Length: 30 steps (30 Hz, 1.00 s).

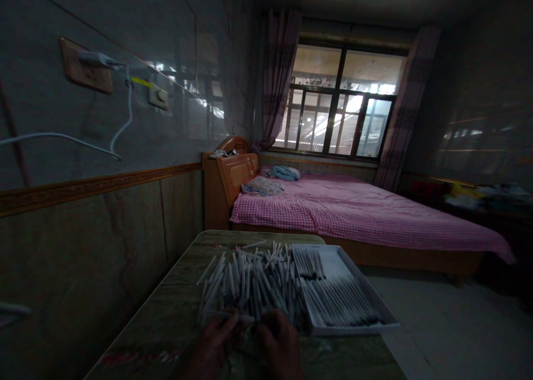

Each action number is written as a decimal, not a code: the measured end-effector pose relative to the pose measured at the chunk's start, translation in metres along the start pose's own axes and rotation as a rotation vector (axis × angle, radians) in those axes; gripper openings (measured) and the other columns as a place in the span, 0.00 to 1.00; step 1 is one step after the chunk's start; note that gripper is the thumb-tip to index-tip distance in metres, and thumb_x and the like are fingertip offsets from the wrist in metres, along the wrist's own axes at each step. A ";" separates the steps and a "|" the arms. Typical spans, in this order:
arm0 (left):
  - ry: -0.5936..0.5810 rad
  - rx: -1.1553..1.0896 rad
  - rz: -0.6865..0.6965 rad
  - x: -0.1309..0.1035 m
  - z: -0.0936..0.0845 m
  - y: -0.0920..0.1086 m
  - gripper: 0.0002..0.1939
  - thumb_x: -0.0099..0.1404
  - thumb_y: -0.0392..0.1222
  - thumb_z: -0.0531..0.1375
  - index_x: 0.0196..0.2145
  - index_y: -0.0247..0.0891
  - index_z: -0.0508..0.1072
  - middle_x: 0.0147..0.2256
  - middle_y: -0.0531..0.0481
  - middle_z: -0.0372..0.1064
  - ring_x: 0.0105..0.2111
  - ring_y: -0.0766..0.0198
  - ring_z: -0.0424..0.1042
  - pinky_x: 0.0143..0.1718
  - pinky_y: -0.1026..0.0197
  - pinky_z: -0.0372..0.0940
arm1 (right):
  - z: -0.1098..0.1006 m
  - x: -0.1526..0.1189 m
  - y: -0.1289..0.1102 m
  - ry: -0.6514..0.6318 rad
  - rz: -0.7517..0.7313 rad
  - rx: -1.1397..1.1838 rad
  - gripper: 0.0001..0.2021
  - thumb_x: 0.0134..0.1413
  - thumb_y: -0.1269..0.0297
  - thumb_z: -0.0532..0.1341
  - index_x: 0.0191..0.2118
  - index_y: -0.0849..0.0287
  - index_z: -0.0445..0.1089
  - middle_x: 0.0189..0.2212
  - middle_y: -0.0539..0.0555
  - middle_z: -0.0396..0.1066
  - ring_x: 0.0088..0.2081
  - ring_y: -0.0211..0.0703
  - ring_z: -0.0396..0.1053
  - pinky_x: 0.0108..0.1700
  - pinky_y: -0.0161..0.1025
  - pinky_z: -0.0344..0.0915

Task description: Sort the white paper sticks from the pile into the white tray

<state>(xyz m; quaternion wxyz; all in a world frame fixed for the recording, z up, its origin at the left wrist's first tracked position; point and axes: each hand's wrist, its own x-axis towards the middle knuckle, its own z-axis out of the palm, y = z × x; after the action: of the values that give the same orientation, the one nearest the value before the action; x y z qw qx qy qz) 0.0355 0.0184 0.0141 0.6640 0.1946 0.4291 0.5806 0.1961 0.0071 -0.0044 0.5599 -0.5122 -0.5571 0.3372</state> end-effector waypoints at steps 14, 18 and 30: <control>-0.075 0.040 0.061 0.018 -0.009 -0.016 0.19 0.40 0.40 0.79 0.29 0.35 0.77 0.25 0.46 0.81 0.27 0.57 0.81 0.28 0.63 0.73 | -0.006 -0.002 0.008 -0.036 -0.084 -0.091 0.06 0.51 0.64 0.60 0.31 0.56 0.76 0.28 0.51 0.77 0.33 0.45 0.75 0.37 0.35 0.67; -0.036 0.037 0.064 0.022 -0.011 -0.021 0.19 0.40 0.38 0.79 0.28 0.35 0.76 0.24 0.47 0.81 0.26 0.58 0.81 0.26 0.65 0.72 | -0.008 -0.002 0.014 -0.061 -0.123 -0.108 0.07 0.52 0.66 0.60 0.33 0.56 0.77 0.29 0.51 0.78 0.34 0.44 0.75 0.38 0.34 0.67; -0.005 0.039 0.062 0.020 -0.008 -0.020 0.14 0.45 0.31 0.76 0.28 0.35 0.76 0.24 0.48 0.80 0.25 0.59 0.80 0.26 0.65 0.72 | -0.007 -0.002 0.008 -0.051 -0.059 -0.009 0.07 0.51 0.65 0.61 0.32 0.56 0.78 0.28 0.51 0.78 0.33 0.46 0.76 0.36 0.35 0.68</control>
<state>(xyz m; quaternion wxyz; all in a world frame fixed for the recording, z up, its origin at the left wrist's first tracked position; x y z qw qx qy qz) 0.0408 0.0300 -0.0120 0.6428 0.2220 0.4323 0.5921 0.2038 0.0055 -0.0116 0.5528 -0.4894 -0.5877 0.3310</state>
